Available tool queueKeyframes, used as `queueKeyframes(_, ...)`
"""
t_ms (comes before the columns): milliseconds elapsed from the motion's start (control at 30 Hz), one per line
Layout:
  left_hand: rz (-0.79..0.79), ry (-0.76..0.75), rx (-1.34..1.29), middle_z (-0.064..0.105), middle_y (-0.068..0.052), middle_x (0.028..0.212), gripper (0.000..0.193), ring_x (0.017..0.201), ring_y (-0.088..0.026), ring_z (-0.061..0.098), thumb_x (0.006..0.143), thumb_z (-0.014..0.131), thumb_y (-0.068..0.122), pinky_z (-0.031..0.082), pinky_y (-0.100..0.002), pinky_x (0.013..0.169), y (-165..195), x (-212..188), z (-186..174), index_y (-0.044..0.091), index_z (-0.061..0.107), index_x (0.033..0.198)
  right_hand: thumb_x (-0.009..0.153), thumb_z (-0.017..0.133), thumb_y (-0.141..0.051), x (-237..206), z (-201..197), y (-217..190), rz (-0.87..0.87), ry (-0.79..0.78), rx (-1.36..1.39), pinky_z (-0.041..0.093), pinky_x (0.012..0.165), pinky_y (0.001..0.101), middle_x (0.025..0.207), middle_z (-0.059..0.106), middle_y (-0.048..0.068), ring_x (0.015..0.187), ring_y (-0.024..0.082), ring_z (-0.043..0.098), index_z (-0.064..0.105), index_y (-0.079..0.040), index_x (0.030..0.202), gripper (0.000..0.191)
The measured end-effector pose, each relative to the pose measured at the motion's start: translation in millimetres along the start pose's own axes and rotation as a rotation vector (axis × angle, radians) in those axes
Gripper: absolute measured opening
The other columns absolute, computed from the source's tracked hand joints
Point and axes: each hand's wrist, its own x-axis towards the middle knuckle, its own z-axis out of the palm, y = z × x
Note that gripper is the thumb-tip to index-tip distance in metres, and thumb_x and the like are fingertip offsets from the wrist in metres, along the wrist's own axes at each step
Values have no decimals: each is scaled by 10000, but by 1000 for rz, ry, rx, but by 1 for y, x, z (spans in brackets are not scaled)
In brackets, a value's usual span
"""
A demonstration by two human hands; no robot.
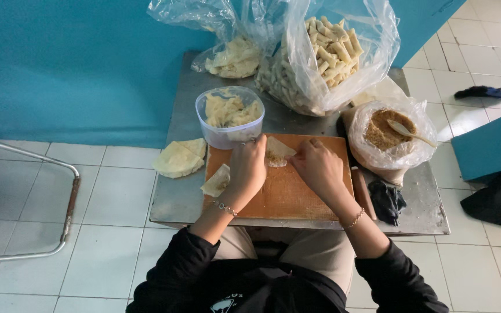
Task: The person sits at a small metal table and cuts flattened dough sheets into triangular wrappers on a wooden board. They spoon brown filling from a covered bowl onto each wrapper, then fold and pinch the wrappers closed into filled pastries, setting finished ones aside.
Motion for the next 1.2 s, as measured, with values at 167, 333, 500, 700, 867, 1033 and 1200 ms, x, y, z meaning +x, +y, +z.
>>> queueKeyframes(167,-15,54,-47,686,-194,828,291,770,-417,661,815,662,-11,493,-505,686,11,8,-2,17,616,1101,834,786,-305,5,20,8,77,-34,182,577,672,400,862,749,68,788,264,742,710,-79,954,266)
queueKeyframes(333,30,-190,-92,674,-192,770,336,776,-406,678,819,667,-5,513,-511,753,17,15,-4,-1,599,1148,833,717,-69,5,32,5,-40,-8,433,616,738,341,925,783,89,819,243,780,748,-60,1045,214)
queueKeyframes(500,200,-185,-207,679,-196,829,214,844,-397,682,860,690,13,516,-495,802,9,14,-16,-6,576,1040,866,692,-34,6,27,14,-173,-123,515,635,769,334,1061,766,136,903,257,777,737,-17,1112,251)
queueKeyframes(700,416,-309,-199,690,-181,804,268,822,-376,699,839,645,1,522,-458,790,-12,18,-28,-8,585,1100,776,822,-113,15,12,31,-342,-249,490,612,801,342,1061,770,143,919,252,778,745,-5,1089,340)
queueKeyframes(867,619,-281,118,689,-123,758,261,760,-271,716,882,619,41,541,-391,811,-15,18,-20,23,589,1141,809,822,-159,18,14,35,-407,-211,420,608,758,357,1002,767,143,867,282,762,747,-14,1046,288)
queueKeyframes(1033,598,-215,122,670,-107,731,317,724,-272,694,858,601,23,537,-382,798,-19,17,-16,3,574,1173,840,753,-90,13,28,42,-537,-58,294,592,738,393,957,753,146,827,325,726,756,-47,1022,187)
queueKeyframes(1200,554,-274,110,654,-143,713,268,731,-306,678,881,608,15,538,-413,778,-20,16,-11,-9,564,1144,839,775,-99,23,39,43,-387,-83,385,585,667,366,860,741,145,724,277,729,756,-47,1006,176)
